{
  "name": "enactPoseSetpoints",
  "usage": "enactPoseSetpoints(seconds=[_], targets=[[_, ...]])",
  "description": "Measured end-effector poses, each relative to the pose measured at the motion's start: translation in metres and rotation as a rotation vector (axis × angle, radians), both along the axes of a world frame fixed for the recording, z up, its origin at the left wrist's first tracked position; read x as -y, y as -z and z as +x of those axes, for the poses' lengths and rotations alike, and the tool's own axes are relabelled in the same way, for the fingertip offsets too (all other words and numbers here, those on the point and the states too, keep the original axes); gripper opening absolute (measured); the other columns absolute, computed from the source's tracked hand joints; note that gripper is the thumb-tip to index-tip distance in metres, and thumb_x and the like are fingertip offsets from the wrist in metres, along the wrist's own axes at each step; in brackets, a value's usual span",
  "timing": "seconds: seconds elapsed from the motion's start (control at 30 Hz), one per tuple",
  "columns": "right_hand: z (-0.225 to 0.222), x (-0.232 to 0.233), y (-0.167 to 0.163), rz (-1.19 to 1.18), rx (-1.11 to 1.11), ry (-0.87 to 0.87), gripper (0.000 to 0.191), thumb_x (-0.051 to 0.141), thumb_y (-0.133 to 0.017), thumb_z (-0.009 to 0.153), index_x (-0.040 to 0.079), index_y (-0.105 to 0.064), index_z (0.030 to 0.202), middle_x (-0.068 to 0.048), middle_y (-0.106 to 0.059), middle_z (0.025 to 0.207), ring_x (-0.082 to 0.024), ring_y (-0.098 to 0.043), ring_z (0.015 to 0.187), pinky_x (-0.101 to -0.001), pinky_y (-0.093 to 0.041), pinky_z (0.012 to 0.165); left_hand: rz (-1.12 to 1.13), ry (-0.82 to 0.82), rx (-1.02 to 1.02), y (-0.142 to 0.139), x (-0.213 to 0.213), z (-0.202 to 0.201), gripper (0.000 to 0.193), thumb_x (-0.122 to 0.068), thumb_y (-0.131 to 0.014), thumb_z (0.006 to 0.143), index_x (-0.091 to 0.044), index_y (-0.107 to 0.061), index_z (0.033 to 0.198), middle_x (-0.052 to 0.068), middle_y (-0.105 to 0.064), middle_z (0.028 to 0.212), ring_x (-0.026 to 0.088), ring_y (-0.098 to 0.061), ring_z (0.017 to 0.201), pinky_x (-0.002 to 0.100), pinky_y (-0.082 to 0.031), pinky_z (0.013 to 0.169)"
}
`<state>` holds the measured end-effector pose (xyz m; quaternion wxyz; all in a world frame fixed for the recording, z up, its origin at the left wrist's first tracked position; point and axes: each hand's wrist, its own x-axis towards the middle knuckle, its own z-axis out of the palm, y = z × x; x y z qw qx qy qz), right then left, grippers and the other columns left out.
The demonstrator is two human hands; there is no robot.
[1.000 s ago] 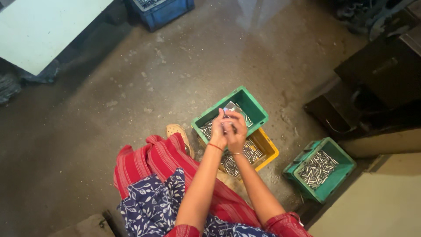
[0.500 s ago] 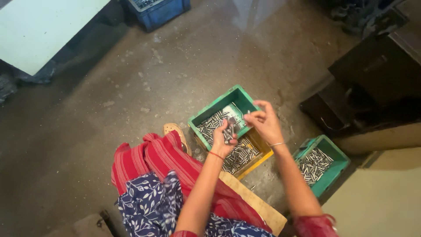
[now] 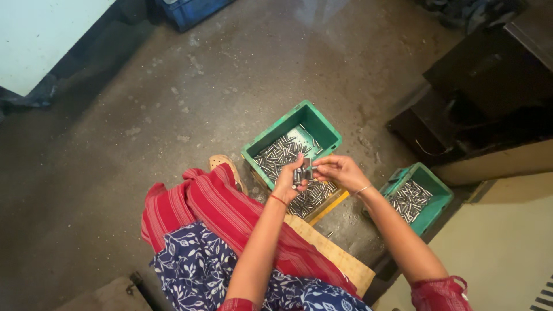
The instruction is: The person walks through a workshop and sits on the floor. They pick up small metal parts from a green crate and handle them one by one, placing them into a yellow crate.
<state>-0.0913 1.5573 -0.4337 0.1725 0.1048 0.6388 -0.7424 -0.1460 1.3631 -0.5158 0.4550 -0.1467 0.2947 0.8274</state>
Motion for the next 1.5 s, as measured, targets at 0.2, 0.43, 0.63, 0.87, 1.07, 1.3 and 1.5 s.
enactPoseSetpoints(seconds=[0.2, 0.43, 0.63, 0.87, 1.07, 1.3, 1.5], targets=[[-0.001, 0.004, 0.031, 0.101, 0.013, 0.057, 0.030, 0.013, -0.068, 0.098, -0.005, -0.069, 0.121, -0.012, -0.073, 0.092, -0.013, -0.069, 0.075, -0.0261, -0.059, 0.069, -0.012, -0.030, -0.031, -0.003, -0.001, 0.002, 0.034, -0.046, -0.058, 0.102, -0.014, -0.061, 0.091, 0.002, -0.060, 0.067, 0.010, -0.050, 0.043, 0.022, -0.029, 0.031], [0.004, 0.015, 0.016, 0.194, -0.022, 0.113, 0.026, 0.015, -0.066, 0.099, -0.003, -0.071, 0.116, -0.006, -0.072, 0.091, -0.012, -0.067, 0.073, -0.0251, -0.057, 0.067, -0.034, -0.101, -0.010, 0.009, -0.003, 0.000, 0.037, -0.049, -0.058, 0.101, -0.013, -0.061, 0.090, 0.002, -0.057, 0.066, 0.011, -0.049, 0.042, 0.023, -0.030, 0.032], [0.018, 0.026, -0.042, -0.229, -0.028, 0.038, 0.032, 0.015, -0.068, 0.084, 0.000, -0.063, 0.112, -0.004, -0.073, 0.102, -0.017, -0.075, 0.089, -0.0312, -0.062, 0.077, -0.121, -0.304, 0.038, 0.018, 0.001, -0.002, 0.041, -0.050, -0.059, 0.102, -0.011, -0.057, 0.087, 0.002, -0.055, 0.066, 0.013, -0.049, 0.043, 0.025, -0.031, 0.032], [0.026, 0.101, -0.046, 1.010, -0.622, -0.019, 0.030, 0.018, -0.081, 0.083, 0.005, -0.077, 0.110, -0.011, -0.074, 0.092, -0.021, -0.070, 0.080, -0.0352, -0.057, 0.071, -0.268, -0.248, -0.059, 0.006, 0.003, 0.015, 0.041, -0.049, -0.060, 0.099, -0.010, -0.061, 0.089, 0.002, -0.057, 0.067, 0.011, -0.048, 0.043, 0.024, -0.027, 0.032], [0.019, 0.082, -0.029, 0.596, -0.281, 0.211, 0.019, 0.010, -0.072, 0.091, 0.003, -0.076, 0.109, -0.004, -0.077, 0.091, -0.009, -0.073, 0.079, -0.0240, -0.058, 0.071, -0.104, -0.216, -0.027, -0.004, 0.007, 0.011, 0.043, -0.053, -0.057, 0.101, -0.011, -0.062, 0.094, 0.001, -0.056, 0.066, 0.010, -0.049, 0.044, 0.023, -0.030, 0.031], [0.009, 0.034, 0.026, 0.116, -0.097, 0.235, 0.022, 0.007, -0.065, 0.098, 0.001, -0.074, 0.117, -0.003, -0.075, 0.098, -0.006, -0.057, 0.074, -0.0203, -0.044, 0.065, 0.052, -0.100, 0.007, -0.006, 0.007, 0.006, 0.038, -0.049, -0.053, 0.101, -0.012, -0.058, 0.095, 0.009, -0.066, 0.074, 0.012, -0.050, 0.045, 0.022, -0.031, 0.032], [0.008, 0.029, 0.042, 0.169, -0.144, 0.121, 0.024, 0.014, -0.072, 0.097, 0.002, -0.073, 0.117, 0.001, -0.072, 0.098, -0.002, -0.058, 0.078, -0.0173, -0.046, 0.069, 0.047, -0.111, -0.044, -0.008, 0.006, 0.010, 0.038, -0.048, -0.057, 0.104, -0.011, -0.061, 0.094, 0.003, -0.058, 0.067, 0.012, -0.051, 0.045, 0.023, -0.032, 0.032]])
